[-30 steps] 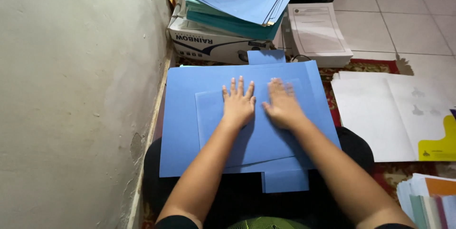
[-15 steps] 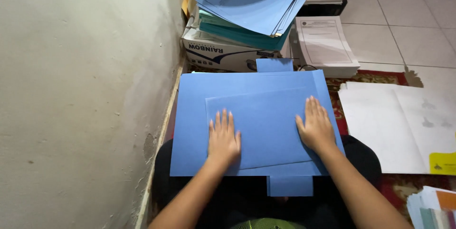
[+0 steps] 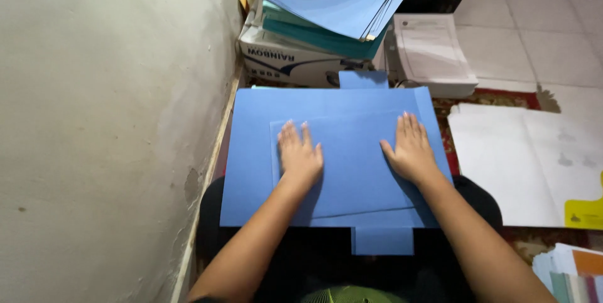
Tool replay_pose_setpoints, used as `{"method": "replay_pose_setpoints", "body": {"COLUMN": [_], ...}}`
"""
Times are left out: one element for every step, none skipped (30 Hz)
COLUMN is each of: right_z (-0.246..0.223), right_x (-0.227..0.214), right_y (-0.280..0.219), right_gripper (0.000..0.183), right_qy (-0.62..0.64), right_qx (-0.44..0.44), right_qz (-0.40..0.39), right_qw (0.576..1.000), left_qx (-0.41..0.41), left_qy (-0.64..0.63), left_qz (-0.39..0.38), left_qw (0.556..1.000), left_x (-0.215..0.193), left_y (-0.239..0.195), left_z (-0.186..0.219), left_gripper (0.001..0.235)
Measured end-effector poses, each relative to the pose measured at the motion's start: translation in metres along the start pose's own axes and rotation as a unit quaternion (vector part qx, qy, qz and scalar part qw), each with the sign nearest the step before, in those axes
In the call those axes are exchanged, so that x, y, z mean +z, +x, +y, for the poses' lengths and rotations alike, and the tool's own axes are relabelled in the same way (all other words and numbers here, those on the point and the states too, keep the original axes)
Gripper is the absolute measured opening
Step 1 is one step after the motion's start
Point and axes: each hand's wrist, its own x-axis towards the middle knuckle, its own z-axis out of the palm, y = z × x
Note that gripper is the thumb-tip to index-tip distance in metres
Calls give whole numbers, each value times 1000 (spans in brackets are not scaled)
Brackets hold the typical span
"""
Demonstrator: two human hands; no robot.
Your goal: The person sits on the floor and folds blue sheets of paper in half, then folds them again to create smaller rectangles. They repeat this process for multiple sheets, stacking the folded pieces on their lap.
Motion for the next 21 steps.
{"method": "replay_pose_setpoints", "body": {"right_z": [-9,-19,-38,-54,-71,-75,-78,-82,-78,-75,-72,-62,-52,-44,-39,-33,-28,-28,-26,-23,-25], "right_x": [2,3,5,2,-2,0,2,4,-5,-11,-19,-21,-23,-24,-19,-16,-12,-6,0,5,1], "right_y": [12,28,28,34,40,41,42,43,40,37,35,28,21,13,-3,-18,-32,-47,-63,-81,-92], "right_gripper": [86,85,85,84,82,82,76,71,71,74,77,77,77,77,77,77,77,77,73,70,70], "right_qy": [18,36,38,55,73,71,52,34,32,46,59,58,59,60,60,61,61,60,-30,-120,-121], "right_qx": [-20,-41,-44,-74,-105,-106,-133,-159,-160,-138,-116,-116,-51,12,12,45,77,73,85,96,93], "right_qz": [21,45,39,43,46,46,40,34,35,20,5,8,39,66,66,77,88,88,133,176,175], "right_qw": [999,998,998,995,991,991,989,986,986,989,991,992,996,996,996,994,991,992,987,972,973], "left_qx": [26,52,48,63,78,76,79,82,82,83,85,87,74,59,58,47,35,32,26,20,18], "left_qy": [21,41,43,56,70,69,65,61,60,25,-10,-9,-6,-3,-3,-1,0,0,-4,-8,-9], "left_qz": [9,20,15,-12,-40,-38,-48,-58,-57,-60,-62,-60,-48,-38,-38,-28,-17,-16,-16,-17,-17], "left_qw": [999,998,998,996,994,994,994,993,993,994,994,994,996,998,998,999,999,999,1000,1000,1000], "left_x": [9,16,24,29,34,31,28,25,6,-13,-32,-38,-44,-49,-49,-49,-48,-48,-47,-45,-45], "left_y": [12,27,28,37,46,47,47,48,43,37,32,31,29,24,24,24,23,24,24,24,24], "left_z": [9,17,25,35,46,48,49,51,49,45,42,38,33,27,26,25,24,24,24,26,26], "left_gripper": [70,62,62,60,59,59,59,58,58,58,57,57,58,58,58,58,58,58,58,59,59]}}
